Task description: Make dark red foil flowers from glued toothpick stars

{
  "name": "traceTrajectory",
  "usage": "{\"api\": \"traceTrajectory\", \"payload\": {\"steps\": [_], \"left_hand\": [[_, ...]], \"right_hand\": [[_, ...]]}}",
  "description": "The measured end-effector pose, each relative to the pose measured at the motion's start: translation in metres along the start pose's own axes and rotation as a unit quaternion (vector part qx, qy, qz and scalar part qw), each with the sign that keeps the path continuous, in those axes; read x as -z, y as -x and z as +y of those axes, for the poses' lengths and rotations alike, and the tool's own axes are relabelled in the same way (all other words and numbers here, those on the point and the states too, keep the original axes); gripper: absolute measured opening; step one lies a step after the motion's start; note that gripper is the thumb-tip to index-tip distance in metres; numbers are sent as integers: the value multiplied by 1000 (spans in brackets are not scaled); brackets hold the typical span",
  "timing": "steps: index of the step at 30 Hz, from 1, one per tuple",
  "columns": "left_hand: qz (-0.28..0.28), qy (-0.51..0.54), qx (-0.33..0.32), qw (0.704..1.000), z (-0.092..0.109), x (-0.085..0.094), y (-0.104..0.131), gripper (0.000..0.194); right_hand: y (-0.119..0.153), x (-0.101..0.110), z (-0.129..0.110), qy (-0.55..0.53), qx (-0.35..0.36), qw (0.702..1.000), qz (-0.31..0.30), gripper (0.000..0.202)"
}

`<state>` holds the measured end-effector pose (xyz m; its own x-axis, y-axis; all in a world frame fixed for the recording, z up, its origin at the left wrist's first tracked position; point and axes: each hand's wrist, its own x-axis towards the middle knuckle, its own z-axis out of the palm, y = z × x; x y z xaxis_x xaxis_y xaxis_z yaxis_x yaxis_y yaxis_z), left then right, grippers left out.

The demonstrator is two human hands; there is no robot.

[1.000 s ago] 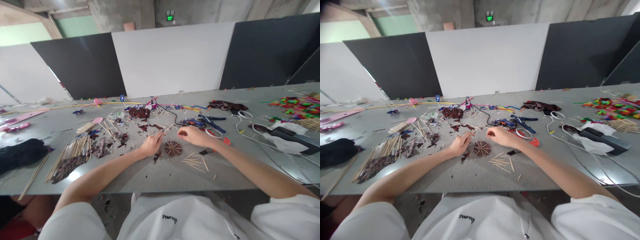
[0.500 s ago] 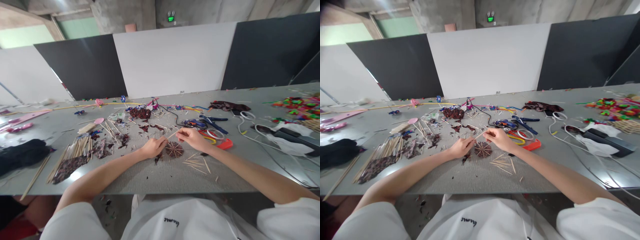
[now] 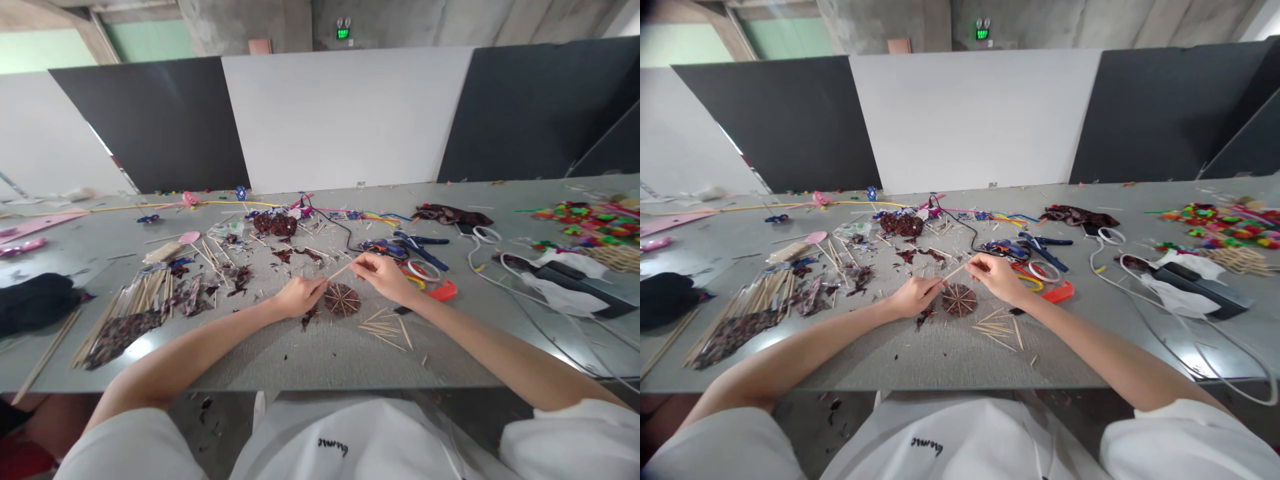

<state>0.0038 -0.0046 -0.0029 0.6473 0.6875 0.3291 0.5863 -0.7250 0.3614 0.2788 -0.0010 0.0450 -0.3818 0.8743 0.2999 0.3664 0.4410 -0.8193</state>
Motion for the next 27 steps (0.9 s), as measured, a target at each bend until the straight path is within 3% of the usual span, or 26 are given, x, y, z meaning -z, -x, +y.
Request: {"api": "traceTrajectory", "payload": {"steps": [5,12,18,24,27], "left_hand": [[39,44,31,998,-3,-2,1,45],[36,66,34,997,-4,-2,3,47],[35,51,11,998,-5,-3,3,45],[35,24,-9,999,-2,0,3,44],[37,3,-61,997,-1,1,3,43]], "right_hand": [[0,13,-10,69,17,997,32,45],[-6,57,-15,96,-4,985,143,60],[-9,88,2,220,-66,947,223,77],[-13,107,20,319,-90,910,251,73],[-14,115,25,354,-84,896,256,71]]}}
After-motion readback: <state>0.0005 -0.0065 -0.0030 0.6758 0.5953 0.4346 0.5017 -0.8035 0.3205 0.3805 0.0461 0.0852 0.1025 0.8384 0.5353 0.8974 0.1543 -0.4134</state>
